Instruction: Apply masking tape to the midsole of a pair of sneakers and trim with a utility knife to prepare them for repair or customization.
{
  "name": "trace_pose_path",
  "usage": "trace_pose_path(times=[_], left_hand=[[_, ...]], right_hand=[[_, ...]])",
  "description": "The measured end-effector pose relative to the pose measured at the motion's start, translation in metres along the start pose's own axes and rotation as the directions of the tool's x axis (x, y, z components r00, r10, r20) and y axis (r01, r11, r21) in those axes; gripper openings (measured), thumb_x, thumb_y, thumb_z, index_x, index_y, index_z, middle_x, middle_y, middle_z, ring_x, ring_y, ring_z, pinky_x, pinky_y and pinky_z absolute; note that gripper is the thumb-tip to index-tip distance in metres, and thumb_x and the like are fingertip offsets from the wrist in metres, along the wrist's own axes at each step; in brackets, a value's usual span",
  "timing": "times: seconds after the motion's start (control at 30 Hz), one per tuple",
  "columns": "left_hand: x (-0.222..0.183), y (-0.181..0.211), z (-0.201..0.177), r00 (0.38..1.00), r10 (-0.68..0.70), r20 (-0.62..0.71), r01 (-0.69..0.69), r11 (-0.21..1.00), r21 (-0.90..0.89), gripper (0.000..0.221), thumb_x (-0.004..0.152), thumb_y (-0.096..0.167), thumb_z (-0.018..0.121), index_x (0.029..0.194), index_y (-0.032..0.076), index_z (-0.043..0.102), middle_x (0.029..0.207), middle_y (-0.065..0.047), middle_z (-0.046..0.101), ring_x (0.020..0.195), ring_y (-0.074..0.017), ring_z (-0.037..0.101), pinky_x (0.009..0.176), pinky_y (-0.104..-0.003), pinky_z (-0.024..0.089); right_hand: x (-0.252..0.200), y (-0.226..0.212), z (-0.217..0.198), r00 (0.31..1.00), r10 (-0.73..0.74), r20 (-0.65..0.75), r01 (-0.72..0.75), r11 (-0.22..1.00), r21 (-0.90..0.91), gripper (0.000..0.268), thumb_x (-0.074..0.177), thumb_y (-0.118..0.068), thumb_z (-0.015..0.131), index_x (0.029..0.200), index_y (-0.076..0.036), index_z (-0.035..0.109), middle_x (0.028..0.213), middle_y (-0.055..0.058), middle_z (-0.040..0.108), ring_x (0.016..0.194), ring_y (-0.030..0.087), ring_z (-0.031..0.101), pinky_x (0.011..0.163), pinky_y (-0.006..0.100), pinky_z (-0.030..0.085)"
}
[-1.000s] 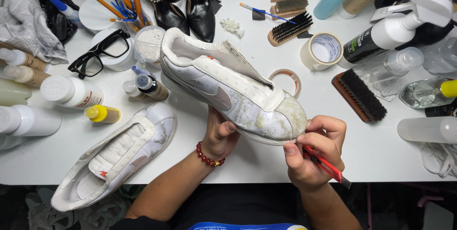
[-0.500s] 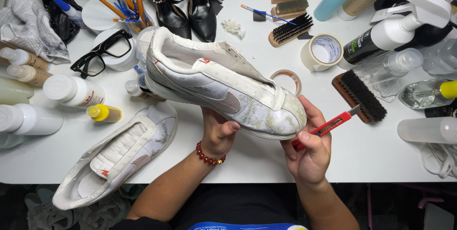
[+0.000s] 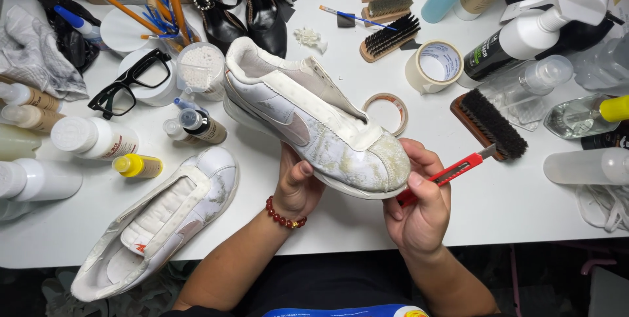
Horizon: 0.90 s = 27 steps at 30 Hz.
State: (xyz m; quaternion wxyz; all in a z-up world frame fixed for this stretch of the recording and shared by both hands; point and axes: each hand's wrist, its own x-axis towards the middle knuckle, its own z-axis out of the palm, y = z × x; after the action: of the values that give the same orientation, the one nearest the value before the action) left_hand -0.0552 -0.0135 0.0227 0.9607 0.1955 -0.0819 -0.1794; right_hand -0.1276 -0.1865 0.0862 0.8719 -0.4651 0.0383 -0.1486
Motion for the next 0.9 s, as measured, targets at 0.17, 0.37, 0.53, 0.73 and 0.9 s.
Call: trace_pose_path(times=[0.17, 0.37, 0.53, 0.73, 0.9], left_hand=[[0.001, -0.003, -0.013, 0.999, -0.040, 0.035, 0.041, 0.999, -0.015, 0.104, 0.080, 0.032, 0.090, 0.159, 0.012, 0.025, 0.147, -0.008, 0.049, 0.139, -0.0252, 0.051, 0.117, -0.046, 0.047], [0.001, -0.007, -0.021, 0.995, -0.053, 0.089, 0.057, 0.997, -0.045, 0.101, 0.081, 0.034, 0.089, 0.158, 0.007, 0.028, 0.146, -0.011, 0.053, 0.137, -0.0258, 0.053, 0.116, -0.045, 0.047], [-0.001, -0.018, -0.039, 0.992, -0.103, 0.075, 0.113, 0.983, -0.142, 0.094, 0.083, 0.037, 0.088, 0.154, 0.000, 0.039, 0.143, -0.014, 0.059, 0.134, -0.0277, 0.057, 0.116, -0.046, 0.047], [-0.003, -0.029, -0.054, 0.971, -0.218, 0.095, 0.236, 0.928, -0.288, 0.082, 0.085, 0.039, 0.086, 0.147, 0.000, 0.051, 0.141, -0.014, 0.063, 0.133, -0.0282, 0.059, 0.118, -0.047, 0.046], [-0.003, -0.030, -0.053, 0.963, -0.225, 0.151, 0.264, 0.904, -0.337, 0.078, 0.086, 0.040, 0.084, 0.146, 0.001, 0.053, 0.140, -0.014, 0.064, 0.131, -0.0277, 0.061, 0.116, -0.047, 0.048]], right_hand=[[-0.004, -0.005, 0.011, 0.993, -0.032, 0.114, 0.034, 0.999, -0.018, 0.048, 0.091, -0.014, 0.060, 0.135, 0.003, 0.051, 0.136, 0.022, 0.050, 0.081, 0.011, 0.060, 0.048, 0.017, 0.042], [-0.008, -0.004, 0.016, 0.986, -0.067, 0.153, 0.071, 0.997, -0.019, 0.053, 0.086, -0.012, 0.067, 0.135, 0.001, 0.052, 0.143, 0.022, 0.041, 0.087, 0.011, 0.060, 0.065, 0.021, 0.050], [-0.014, 0.009, 0.007, 0.951, -0.203, 0.234, 0.242, 0.958, -0.154, 0.052, 0.092, -0.014, 0.075, 0.138, -0.001, 0.054, 0.143, 0.018, 0.039, 0.113, 0.021, 0.066, 0.093, 0.032, 0.059], [-0.010, 0.005, 0.007, 0.862, -0.362, 0.354, 0.496, 0.748, -0.442, 0.054, 0.098, -0.029, 0.077, 0.138, -0.002, 0.054, 0.152, 0.017, 0.040, 0.083, 0.009, 0.066, 0.072, 0.021, 0.057], [-0.008, 0.000, 0.016, 0.800, -0.433, 0.414, 0.598, 0.539, -0.592, 0.049, 0.092, -0.029, 0.078, 0.126, 0.002, 0.062, 0.136, 0.018, 0.056, 0.060, 0.001, 0.048, 0.054, 0.017, 0.043]])
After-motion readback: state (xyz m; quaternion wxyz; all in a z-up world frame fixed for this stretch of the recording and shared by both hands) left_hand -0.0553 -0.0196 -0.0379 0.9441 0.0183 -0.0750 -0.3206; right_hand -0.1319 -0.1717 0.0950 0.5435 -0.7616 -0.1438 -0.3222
